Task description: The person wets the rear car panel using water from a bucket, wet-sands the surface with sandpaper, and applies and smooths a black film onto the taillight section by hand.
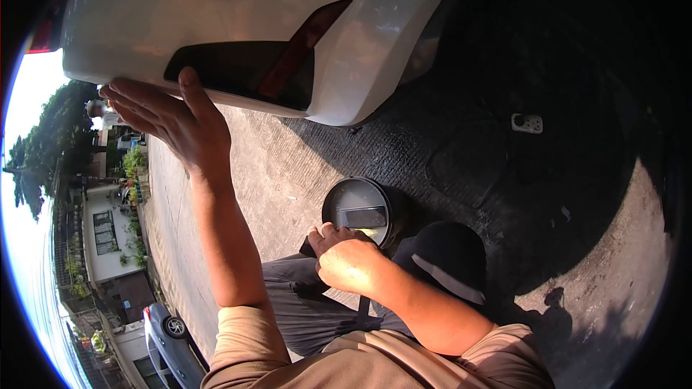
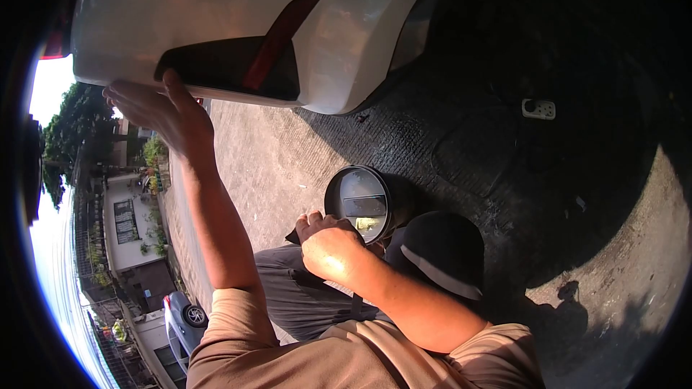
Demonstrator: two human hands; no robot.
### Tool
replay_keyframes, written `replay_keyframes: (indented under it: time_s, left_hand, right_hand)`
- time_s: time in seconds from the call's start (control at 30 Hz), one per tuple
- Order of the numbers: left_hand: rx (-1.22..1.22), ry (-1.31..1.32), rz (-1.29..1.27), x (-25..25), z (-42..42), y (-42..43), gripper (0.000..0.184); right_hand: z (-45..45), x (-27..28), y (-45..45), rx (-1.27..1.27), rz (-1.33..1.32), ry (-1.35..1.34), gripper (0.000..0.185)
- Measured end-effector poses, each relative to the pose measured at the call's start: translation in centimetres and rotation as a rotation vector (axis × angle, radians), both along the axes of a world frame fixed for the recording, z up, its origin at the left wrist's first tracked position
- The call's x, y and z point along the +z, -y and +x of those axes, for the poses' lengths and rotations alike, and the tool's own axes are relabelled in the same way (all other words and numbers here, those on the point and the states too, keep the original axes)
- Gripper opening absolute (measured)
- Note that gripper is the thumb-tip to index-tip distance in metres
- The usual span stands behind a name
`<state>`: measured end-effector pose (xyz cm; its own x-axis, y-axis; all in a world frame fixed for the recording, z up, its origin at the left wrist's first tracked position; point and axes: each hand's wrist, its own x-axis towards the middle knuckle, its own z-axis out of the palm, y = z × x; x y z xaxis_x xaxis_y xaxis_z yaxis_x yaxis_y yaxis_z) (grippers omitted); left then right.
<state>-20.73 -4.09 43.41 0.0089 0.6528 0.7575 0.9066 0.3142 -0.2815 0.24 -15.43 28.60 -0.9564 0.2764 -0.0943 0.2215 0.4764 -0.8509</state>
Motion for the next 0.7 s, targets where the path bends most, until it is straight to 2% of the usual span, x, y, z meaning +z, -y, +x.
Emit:
replay_keyframes:
  time_s: [0.47,0.57,0.7]
  left_hand:
    - [-0.032,0.048,-0.081,-3.8,0.5,2.1,0.091]
    - [-0.028,-0.011,-0.065,-2.9,0.6,1.8,0.090]
    - [0.039,0.053,0.025,-0.1,0.5,0.6,0.087]
  right_hand:
    - [0.7,0.3,0.0,-0.024,-0.050,-0.044,0.041]
    - [0.7,0.2,0.0,-0.023,-0.048,-0.046,0.040]
    - [-0.1,0.0,0.2,0.032,0.000,0.033,0.039]
